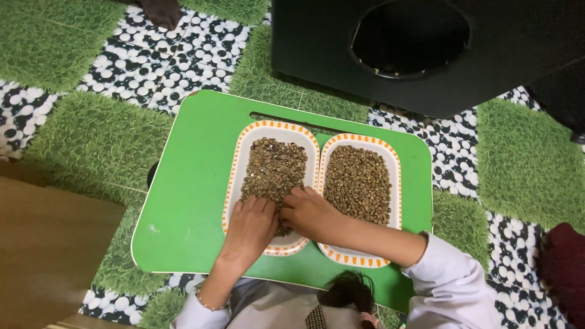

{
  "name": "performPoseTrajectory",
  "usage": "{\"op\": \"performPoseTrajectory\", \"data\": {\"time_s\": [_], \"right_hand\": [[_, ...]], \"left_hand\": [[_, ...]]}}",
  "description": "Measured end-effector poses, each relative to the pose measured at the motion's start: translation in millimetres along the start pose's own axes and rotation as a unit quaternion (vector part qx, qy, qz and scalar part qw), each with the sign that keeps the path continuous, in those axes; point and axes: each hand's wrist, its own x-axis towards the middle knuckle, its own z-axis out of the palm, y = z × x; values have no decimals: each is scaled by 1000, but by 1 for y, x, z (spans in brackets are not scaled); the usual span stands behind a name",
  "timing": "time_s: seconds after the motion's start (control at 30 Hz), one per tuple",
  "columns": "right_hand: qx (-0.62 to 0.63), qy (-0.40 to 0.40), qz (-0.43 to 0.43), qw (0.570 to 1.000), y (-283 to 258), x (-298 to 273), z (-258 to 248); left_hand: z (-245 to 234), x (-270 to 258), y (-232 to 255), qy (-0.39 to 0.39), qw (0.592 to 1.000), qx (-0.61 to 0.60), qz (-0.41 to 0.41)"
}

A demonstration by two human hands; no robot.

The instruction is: Manually sorting green coffee beans in trays to identify and remove defects.

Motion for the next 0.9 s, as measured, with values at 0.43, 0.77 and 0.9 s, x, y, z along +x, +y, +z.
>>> {"op": "performPoseTrajectory", "data": {"time_s": [0.43, 0.77, 0.9], "right_hand": [[93, 54, 16, 994, -1, 2, -30], [130, 107, 52, 984, 4, -11, -44], [146, 116, 64, 981, 8, -26, -38]], "left_hand": [[-22, 3, 2, -13, 1000, -9, 4], [-32, 2, -2, -31, 999, 8, 21], [-40, 2, 1, -44, 998, 25, 29]]}}
